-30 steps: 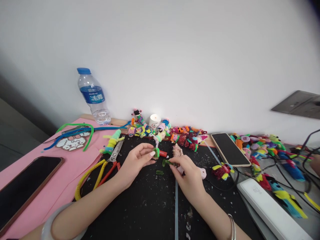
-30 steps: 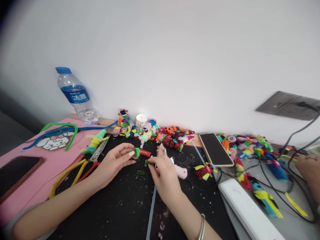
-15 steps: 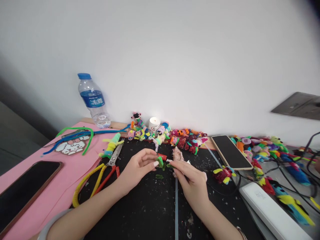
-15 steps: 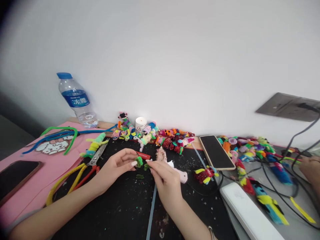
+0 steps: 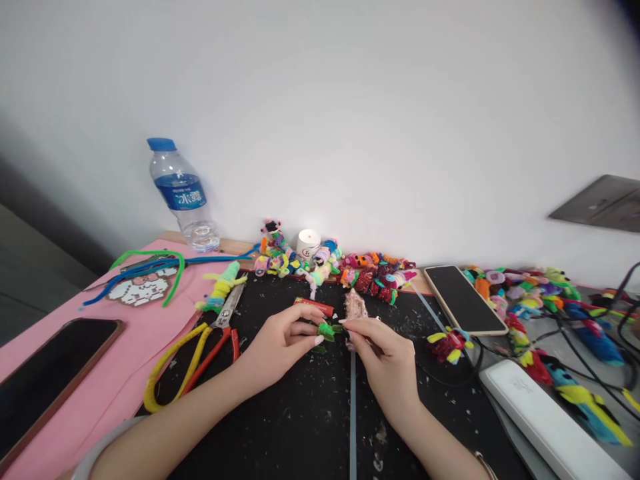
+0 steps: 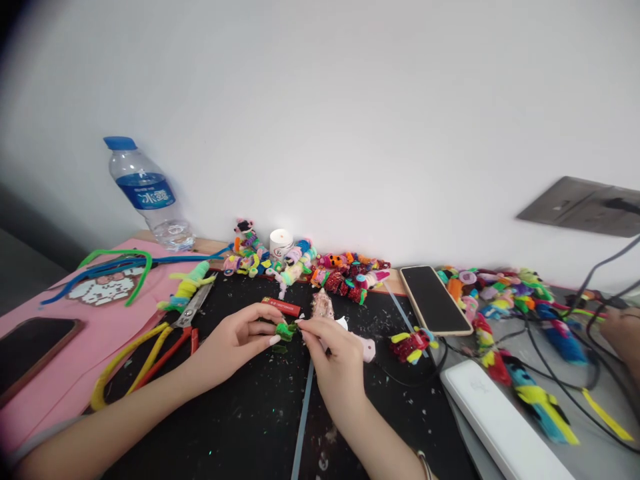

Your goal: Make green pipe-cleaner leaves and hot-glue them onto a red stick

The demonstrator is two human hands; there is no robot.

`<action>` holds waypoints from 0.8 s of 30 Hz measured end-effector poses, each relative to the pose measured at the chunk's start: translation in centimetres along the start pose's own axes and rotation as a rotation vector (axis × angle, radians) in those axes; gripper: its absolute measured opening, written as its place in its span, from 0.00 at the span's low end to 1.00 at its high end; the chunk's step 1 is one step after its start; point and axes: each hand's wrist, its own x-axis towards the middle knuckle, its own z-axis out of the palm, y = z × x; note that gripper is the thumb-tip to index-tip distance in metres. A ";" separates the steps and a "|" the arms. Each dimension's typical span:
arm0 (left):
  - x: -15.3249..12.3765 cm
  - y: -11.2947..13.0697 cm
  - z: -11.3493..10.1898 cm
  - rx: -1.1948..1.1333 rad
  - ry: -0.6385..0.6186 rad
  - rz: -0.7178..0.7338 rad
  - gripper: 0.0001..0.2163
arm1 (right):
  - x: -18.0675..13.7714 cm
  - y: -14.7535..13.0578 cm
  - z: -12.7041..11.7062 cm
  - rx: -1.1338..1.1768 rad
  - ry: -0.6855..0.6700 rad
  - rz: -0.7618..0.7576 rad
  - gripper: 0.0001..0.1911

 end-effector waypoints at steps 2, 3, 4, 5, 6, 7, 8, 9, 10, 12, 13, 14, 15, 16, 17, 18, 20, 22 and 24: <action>-0.1 0.0 0.0 0.033 0.004 0.002 0.09 | -0.2 -0.2 0.1 0.012 -0.002 0.059 0.06; -0.1 0.1 0.0 0.056 0.008 0.003 0.09 | -0.2 -0.3 0.1 0.028 -0.006 0.084 0.05; -0.1 0.1 0.0 0.082 0.014 0.003 0.09 | -0.2 -0.4 0.2 0.050 -0.012 0.096 0.05; -0.2 0.2 0.0 0.109 0.019 0.004 0.09 | -0.3 -0.5 0.2 0.075 -0.017 0.094 0.05; -0.2 0.2 0.0 0.134 0.023 0.005 0.09 | -0.2 -0.5 0.3 0.097 -0.021 0.086 0.05; -0.1 0.3 0.0 0.153 0.028 0.006 0.10 | -0.2 -0.6 0.4 0.116 -0.020 0.075 0.05; -0.1 0.3 0.1 0.165 0.029 0.007 0.10 | -0.2 -0.6 0.5 0.127 -0.016 0.066 0.06; -0.1 0.4 0.1 0.167 0.029 0.007 0.10 | -0.2 -0.6 0.5 0.132 -0.013 0.062 0.06; -0.1 0.4 0.2 0.160 0.025 0.008 0.10 | -0.2 -0.6 0.6 0.133 -0.007 0.063 0.06; -0.1 0.4 0.3 0.134 0.011 0.006 0.10 | -0.2 -0.5 0.7 0.134 -0.005 0.068 0.06; -0.2 0.4 0.4 0.119 0.004 0.005 0.09 | -0.2 -0.5 0.8 0.135 -0.007 0.069 0.05; -0.2 0.3 0.4 0.106 -0.002 0.004 0.09 | -0.2 -0.5 0.8 0.136 -0.010 0.071 0.05; -0.3 0.3 0.4 0.096 -0.005 0.003 0.09 | -0.3 -0.5 0.8 0.135 -0.011 0.072 0.05; -0.3 0.3 0.4 0.089 -0.006 0.002 0.09 | -0.3 -0.4 0.9 0.133 -0.015 0.074 0.05; -0.3 0.3 0.5 0.083 -0.004 0.001 0.09 | -0.3 -0.4 0.9 0.131 -0.018 0.076 0.05; -0.3 0.3 0.5 0.079 -0.002 0.000 0.09 | -0.3 -0.5 0.9 0.129 -0.021 0.079 0.05; -0.3 0.3 0.5 0.071 0.000 -0.005 0.10 | -0.4 -0.5 0.9 0.123 -0.029 0.087 0.06; -0.3 0.3 0.5 0.065 0.002 -0.010 0.10 | -0.4 -0.5 0.9 0.116 -0.036 0.095 0.06; -0.3 0.3 0.5 0.059 -0.001 -0.014 0.10 | -0.4 -0.6 0.9 0.105 -0.035 0.103 0.06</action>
